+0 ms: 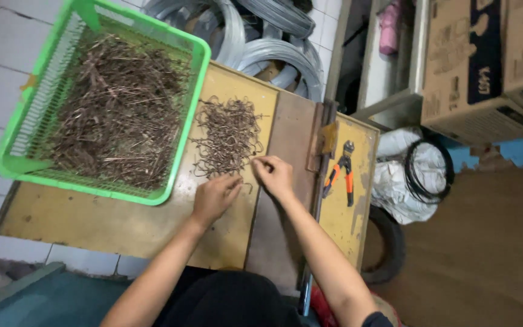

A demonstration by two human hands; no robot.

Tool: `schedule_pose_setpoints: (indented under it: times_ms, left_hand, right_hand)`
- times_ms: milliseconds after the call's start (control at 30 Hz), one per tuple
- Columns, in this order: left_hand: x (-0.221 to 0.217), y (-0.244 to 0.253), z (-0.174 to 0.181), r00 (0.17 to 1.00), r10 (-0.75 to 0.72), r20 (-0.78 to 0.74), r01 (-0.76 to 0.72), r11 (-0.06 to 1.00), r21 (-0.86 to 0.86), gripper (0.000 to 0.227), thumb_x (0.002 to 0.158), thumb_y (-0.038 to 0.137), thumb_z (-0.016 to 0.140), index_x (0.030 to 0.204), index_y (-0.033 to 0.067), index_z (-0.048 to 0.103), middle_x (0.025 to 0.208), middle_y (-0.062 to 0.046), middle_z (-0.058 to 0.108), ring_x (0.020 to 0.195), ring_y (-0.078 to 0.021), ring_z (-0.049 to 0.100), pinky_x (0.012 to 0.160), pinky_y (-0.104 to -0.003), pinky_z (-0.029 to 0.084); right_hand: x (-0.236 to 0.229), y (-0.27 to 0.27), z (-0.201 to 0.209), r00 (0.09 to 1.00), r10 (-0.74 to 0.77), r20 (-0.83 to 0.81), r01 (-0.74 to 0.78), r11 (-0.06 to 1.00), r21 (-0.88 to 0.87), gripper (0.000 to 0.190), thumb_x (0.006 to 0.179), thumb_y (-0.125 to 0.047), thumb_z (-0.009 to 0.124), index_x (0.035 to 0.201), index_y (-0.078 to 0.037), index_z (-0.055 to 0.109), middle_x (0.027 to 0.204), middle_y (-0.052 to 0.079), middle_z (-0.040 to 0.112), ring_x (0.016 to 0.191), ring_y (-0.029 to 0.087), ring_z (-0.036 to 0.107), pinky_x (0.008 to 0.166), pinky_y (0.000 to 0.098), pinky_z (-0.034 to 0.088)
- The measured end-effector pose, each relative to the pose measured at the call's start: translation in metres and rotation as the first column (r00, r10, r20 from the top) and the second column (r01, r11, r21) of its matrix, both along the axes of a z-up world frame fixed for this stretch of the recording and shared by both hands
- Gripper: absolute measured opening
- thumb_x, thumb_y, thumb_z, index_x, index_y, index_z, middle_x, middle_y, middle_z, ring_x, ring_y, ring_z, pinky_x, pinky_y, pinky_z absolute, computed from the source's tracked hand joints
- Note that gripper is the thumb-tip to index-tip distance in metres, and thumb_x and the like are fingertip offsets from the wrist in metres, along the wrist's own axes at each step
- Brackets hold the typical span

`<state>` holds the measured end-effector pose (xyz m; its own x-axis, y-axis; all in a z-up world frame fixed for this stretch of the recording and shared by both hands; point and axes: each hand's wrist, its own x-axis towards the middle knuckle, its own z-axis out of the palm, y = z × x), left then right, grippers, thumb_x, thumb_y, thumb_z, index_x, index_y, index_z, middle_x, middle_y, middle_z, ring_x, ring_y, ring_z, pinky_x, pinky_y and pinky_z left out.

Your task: Manually bending straight metal wires into U-shapes using a wooden bending jig on a low table.

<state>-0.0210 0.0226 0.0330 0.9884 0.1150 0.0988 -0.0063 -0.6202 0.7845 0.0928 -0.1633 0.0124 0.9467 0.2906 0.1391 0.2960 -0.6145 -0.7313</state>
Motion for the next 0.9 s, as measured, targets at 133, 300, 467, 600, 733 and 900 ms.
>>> schedule_pose_setpoints:
  times_ms: [133,300,467,600,733,900]
  left_hand:
    - [-0.010,0.018,0.053,0.992,-0.117,-0.038,0.111,0.984,-0.141,0.026,0.087,0.018,0.072,0.112,0.0153,0.077,0.098,-0.010,0.078,0.097,-0.0346,0.073,0.081,-0.050,0.059]
    - [-0.016,0.051,0.087,0.983,-0.179,0.031,0.180,0.947,-0.265,0.026,0.088,0.009,0.070,0.111,0.0141,0.079,0.103,-0.014,0.079,0.103,-0.0379,0.072,0.088,-0.050,0.056]
    - [-0.019,0.139,0.054,0.958,0.162,0.237,-0.187,0.979,0.086,0.019,0.092,0.016,0.073,0.109,0.0179,0.079,0.106,-0.006,0.078,0.102,-0.0270,0.073,0.088,-0.040,0.055]
    - [-0.038,0.192,0.043,0.893,0.418,0.168,-0.450,0.830,0.329,0.027,0.094,0.021,0.070,0.121,0.0192,0.075,0.127,-0.001,0.069,0.107,-0.0240,0.069,0.088,-0.041,0.053]
    - [-0.058,0.198,0.045,0.836,0.528,0.148,-0.546,0.773,0.325,0.038,0.090,0.008,0.067,0.128,0.0117,0.070,0.141,-0.010,0.060,0.110,-0.0313,0.068,0.089,-0.048,0.053]
    - [-0.057,0.189,0.066,0.813,0.570,0.115,-0.580,0.782,0.228,0.046,0.091,-0.008,0.053,0.133,0.0057,0.067,0.154,-0.017,0.046,0.119,-0.0331,0.065,0.098,-0.047,0.048]
  right_hand:
    - [0.019,0.006,0.009,0.999,-0.044,0.009,0.044,0.999,-0.012,0.015,0.087,-0.028,0.081,0.098,-0.019,0.082,0.083,0.006,0.077,0.073,0.022,0.073,0.063,0.0320,0.057]
    - [0.036,0.067,0.056,0.981,0.036,0.193,-0.058,0.992,0.110,0.010,0.088,-0.020,0.081,0.099,-0.018,0.081,0.088,0.007,0.078,0.084,0.025,0.075,0.067,0.0326,0.058]
    - [0.015,0.161,0.078,0.900,0.315,0.303,-0.314,0.948,-0.053,0.012,0.086,-0.023,0.080,0.097,-0.018,0.080,0.089,0.005,0.076,0.089,0.027,0.073,0.079,0.0365,0.059]
    - [-0.007,0.220,0.061,0.720,0.648,0.249,-0.574,0.758,-0.312,0.015,0.086,-0.026,0.074,0.095,-0.015,0.077,0.091,0.006,0.073,0.093,0.028,0.070,0.080,0.0376,0.056]
    - [-0.024,0.257,0.035,0.690,0.709,0.145,-0.637,0.691,-0.342,0.017,0.089,-0.027,0.070,0.096,-0.013,0.077,0.091,0.008,0.071,0.093,0.030,0.068,0.080,0.0390,0.055]
    - [-0.034,0.280,0.015,0.682,0.708,0.184,-0.609,0.689,-0.393,0.015,0.086,-0.026,0.072,0.091,-0.013,0.079,0.088,0.007,0.065,0.087,0.031,0.067,0.073,0.0393,0.056]
